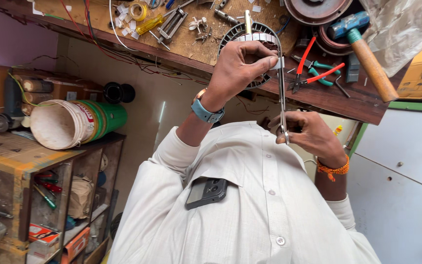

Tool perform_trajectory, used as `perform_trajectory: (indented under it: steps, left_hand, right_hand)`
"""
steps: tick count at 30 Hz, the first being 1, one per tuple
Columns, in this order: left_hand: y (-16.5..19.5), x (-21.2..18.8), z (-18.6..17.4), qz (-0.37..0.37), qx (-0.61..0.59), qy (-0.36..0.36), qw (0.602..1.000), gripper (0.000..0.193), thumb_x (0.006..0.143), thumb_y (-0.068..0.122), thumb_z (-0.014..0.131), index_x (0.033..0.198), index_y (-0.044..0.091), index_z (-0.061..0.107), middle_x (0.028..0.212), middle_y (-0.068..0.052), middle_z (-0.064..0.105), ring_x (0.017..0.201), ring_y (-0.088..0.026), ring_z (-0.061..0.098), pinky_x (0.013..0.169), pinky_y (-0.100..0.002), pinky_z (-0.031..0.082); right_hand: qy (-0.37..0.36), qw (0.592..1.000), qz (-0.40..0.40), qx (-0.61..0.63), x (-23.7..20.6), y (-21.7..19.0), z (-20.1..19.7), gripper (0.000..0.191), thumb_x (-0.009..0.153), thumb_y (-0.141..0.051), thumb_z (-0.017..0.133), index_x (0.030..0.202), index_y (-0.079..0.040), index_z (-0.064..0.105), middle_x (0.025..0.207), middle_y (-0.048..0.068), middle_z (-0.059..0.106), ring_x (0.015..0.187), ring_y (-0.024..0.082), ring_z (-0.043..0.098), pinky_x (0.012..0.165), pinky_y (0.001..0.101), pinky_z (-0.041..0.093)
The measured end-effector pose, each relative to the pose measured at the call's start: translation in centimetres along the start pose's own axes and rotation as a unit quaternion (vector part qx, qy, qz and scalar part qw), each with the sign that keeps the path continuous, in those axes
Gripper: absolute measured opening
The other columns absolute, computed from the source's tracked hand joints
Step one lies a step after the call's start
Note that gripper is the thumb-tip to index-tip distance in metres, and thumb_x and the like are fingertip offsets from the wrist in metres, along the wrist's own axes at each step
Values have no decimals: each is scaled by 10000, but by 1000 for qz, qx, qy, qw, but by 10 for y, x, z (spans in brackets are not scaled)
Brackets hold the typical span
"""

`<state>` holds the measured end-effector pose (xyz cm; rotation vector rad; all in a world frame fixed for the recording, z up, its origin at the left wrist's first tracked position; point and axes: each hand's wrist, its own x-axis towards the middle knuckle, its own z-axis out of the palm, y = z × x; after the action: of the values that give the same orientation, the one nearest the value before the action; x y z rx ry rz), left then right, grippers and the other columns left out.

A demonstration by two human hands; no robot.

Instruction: The person works at a cluttered workbench in a workshop, repairing an electric motor rotor. They use scissors to cut white insulating material and place it into the rotor slots, then use pliers to press and adjust the material. The person handles the rotor, scissors, pliers, and insulating material throughout the clip.

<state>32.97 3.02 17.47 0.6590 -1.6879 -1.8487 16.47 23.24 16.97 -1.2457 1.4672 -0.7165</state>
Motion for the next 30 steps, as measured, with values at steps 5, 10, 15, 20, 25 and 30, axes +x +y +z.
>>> perform_trajectory:
  steps: [5,10,15,20,25,30]
  left_hand:
    - [1,3,1,-26,-41,-2,999,165,945,106,741,1027,-36,760,891,-49,778,791,-82,772,624,-199,601]
    - [-14,4,-2,-50,-82,-24,995,168,953,107,738,1026,-44,753,891,-59,773,809,-113,784,641,-223,625]
    - [-22,1,-3,15,-83,16,996,207,1006,116,709,1103,-60,758,945,-49,765,853,-98,721,757,-254,604]
    - [-2,-9,-10,-33,-136,31,990,269,935,122,740,1187,35,704,1001,-34,743,802,-88,706,602,-235,557]
    - [-10,-33,-16,-110,-165,0,980,249,926,192,754,1127,60,690,950,-61,762,752,-161,768,473,-229,518]
    - [-28,-44,-19,-138,-203,-22,969,218,943,209,744,1096,63,690,898,-31,752,745,-158,773,481,-216,506]
  right_hand:
    - [-1,999,20,46,3,4,4,394,708,-177,877,1041,-5,756,902,56,787,786,108,713,729,272,584]
    - [4,995,71,63,-8,30,5,276,753,-103,884,957,34,760,786,86,738,688,123,653,617,277,529]
    - [53,995,24,85,-1,69,0,336,802,-86,795,1118,6,731,809,21,730,713,67,659,644,243,560]
    - [141,952,259,-85,56,107,-23,547,806,-252,864,1306,-124,685,756,125,717,578,165,575,542,336,493]
    - [212,957,157,-118,129,146,-24,495,789,-231,826,1218,-92,621,800,131,779,646,192,745,608,365,574]
    - [191,901,63,-384,172,137,-32,327,823,-280,827,1106,-140,740,948,135,767,906,293,705,746,420,545]
